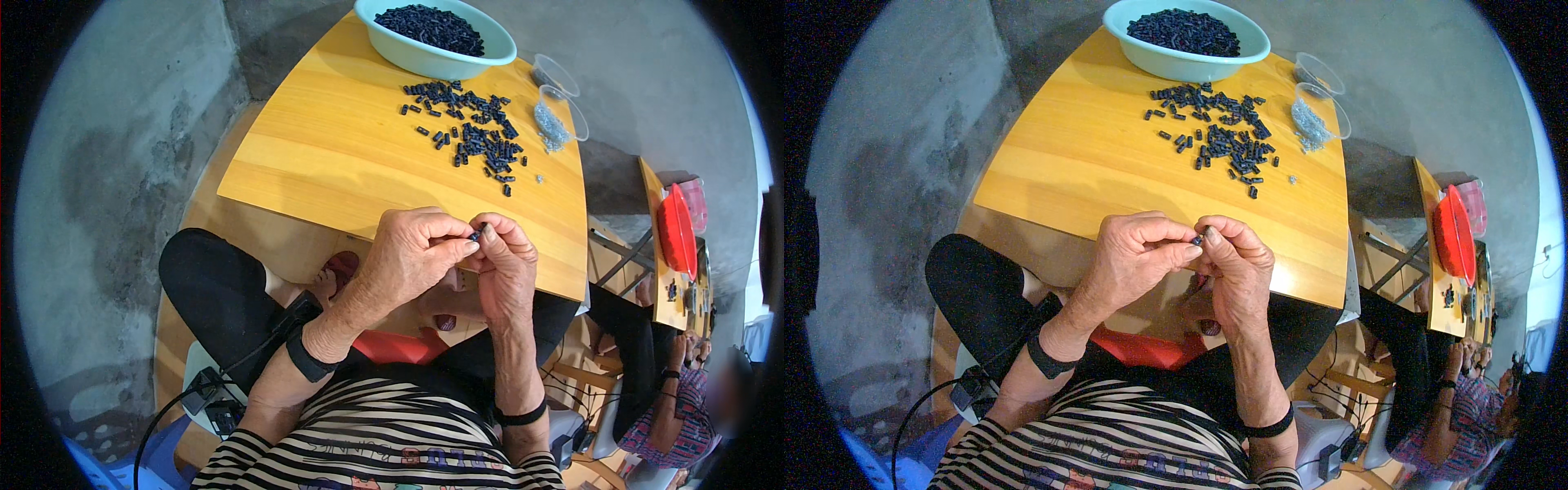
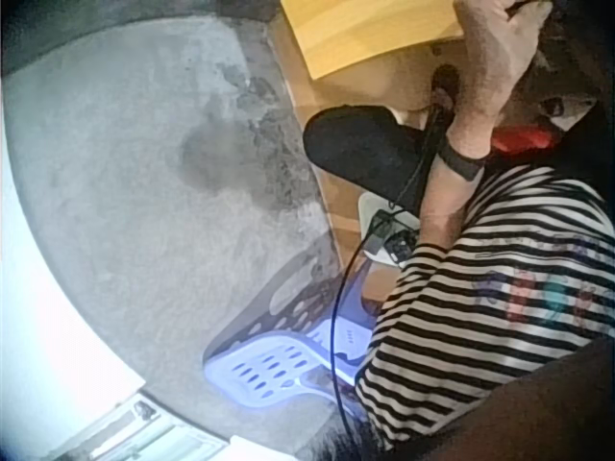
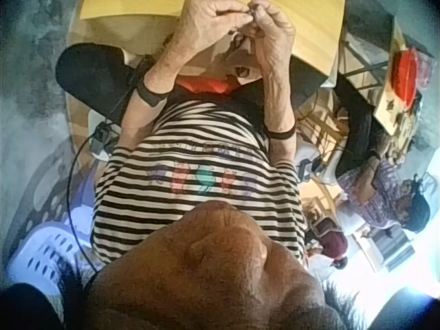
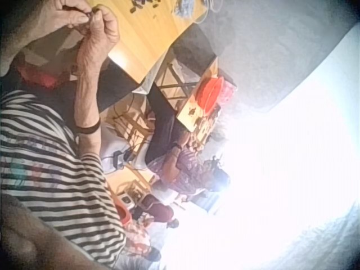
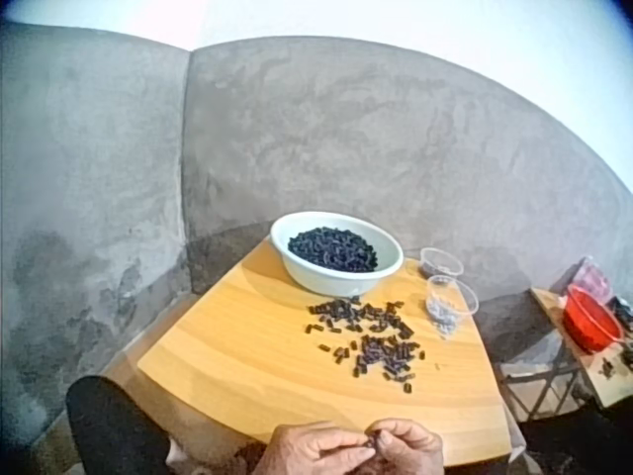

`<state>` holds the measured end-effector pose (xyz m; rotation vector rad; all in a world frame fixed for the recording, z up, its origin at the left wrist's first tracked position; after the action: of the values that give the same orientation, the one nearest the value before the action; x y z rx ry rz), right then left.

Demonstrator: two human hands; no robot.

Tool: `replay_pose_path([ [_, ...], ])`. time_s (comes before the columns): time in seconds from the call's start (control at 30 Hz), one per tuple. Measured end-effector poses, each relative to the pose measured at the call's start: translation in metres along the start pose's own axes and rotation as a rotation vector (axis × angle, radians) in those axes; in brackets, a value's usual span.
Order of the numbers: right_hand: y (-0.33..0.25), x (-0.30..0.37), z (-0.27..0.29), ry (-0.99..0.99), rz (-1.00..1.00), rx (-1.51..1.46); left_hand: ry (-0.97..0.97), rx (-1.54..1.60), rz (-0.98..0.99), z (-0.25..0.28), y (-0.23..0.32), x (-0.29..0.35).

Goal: Assembling small plastic tubes by inserting smaller parts into them.

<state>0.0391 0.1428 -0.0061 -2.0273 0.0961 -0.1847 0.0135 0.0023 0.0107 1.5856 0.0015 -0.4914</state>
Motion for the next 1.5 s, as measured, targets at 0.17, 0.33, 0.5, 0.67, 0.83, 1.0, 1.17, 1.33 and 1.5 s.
replay_pose_path([
  [0.17,-0.006,0.001,0.001,0.005,0.073,0.108,-0.007,0.010,0.031,0.000,0.003,0.000],
  [0.33,-0.008,0.003,0.001,-0.006,0.119,0.154,-0.008,0.017,0.013,0.000,0.004,-0.001],
  [0.5,-0.017,0.005,-0.002,-0.002,0.248,0.310,-0.027,0.101,0.065,-0.003,0.003,0.000],
  [0.67,-0.026,0.008,-0.007,-0.033,0.331,0.394,-0.050,0.182,0.111,-0.005,0.002,0.001],
  [0.83,-0.029,0.008,-0.008,-0.057,0.343,0.436,-0.076,0.188,0.172,-0.004,-0.001,0.001],
  [1.0,-0.030,0.008,-0.008,-0.072,0.390,0.514,-0.101,0.256,0.186,-0.006,-0.004,0.003],
  [1.17,-0.030,0.012,-0.009,-0.056,0.422,0.575,-0.101,0.289,0.204,-0.007,-0.002,0.005],
  [1.33,-0.035,0.016,-0.010,-0.038,0.510,0.657,-0.117,0.285,0.214,-0.010,-0.002,0.007],
  [1.5,-0.039,0.018,-0.014,-0.028,0.585,0.774,-0.077,0.321,0.225,-0.011,-0.003,0.007],
])
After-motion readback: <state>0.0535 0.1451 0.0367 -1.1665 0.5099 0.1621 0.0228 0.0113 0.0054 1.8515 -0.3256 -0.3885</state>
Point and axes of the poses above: each hand's wrist, its own x-axis away from the middle knuckle, its own z-axis out of the back of the hand, y = z × x, the point moved 6 cm from there along -x, towards the middle knuckle, and after that the axes turned 3 degrees about -z, right-handed, at the moved point
